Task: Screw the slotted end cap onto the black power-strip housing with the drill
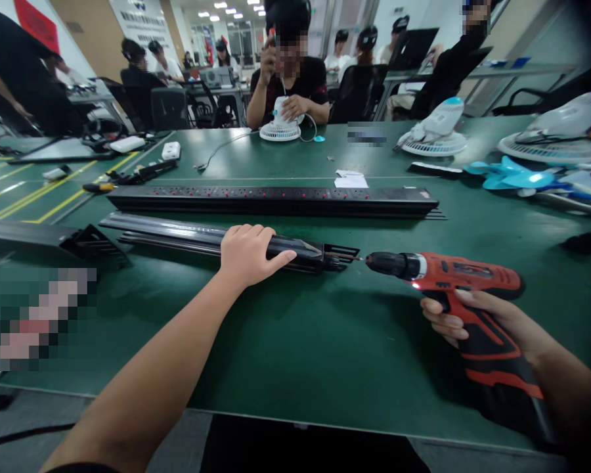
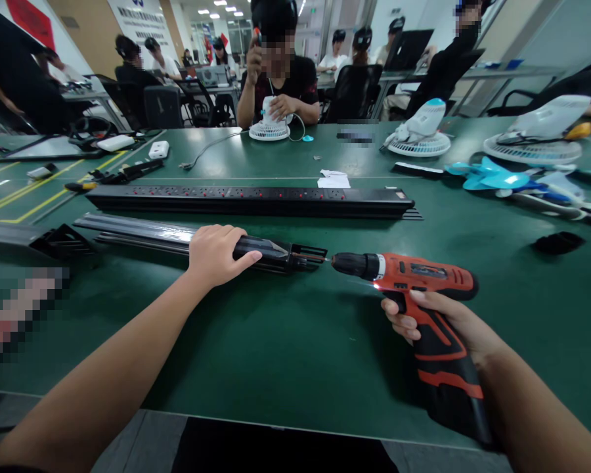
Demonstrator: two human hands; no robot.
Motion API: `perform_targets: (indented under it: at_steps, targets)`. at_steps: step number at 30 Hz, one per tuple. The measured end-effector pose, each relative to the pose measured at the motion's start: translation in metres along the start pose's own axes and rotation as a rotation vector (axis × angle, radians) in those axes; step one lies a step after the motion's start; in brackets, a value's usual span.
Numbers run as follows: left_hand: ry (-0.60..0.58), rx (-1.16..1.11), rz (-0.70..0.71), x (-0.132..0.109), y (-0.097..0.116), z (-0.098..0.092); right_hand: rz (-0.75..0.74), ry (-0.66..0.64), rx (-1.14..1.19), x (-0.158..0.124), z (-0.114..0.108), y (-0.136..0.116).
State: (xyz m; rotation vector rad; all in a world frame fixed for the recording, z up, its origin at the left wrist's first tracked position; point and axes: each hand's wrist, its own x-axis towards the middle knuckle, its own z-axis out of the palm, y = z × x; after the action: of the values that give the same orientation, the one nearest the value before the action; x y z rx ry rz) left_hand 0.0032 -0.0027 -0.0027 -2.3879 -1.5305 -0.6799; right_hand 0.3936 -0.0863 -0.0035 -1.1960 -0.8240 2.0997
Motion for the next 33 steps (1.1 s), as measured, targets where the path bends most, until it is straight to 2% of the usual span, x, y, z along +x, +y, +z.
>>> perform_targets:
  at_steps: [33]
  targets:
    - [-0.01,0.002,0.002,-0.0001,0.0,-0.0001,0.027,0.007,0.065,0.0022,-0.0002,-0.0015]
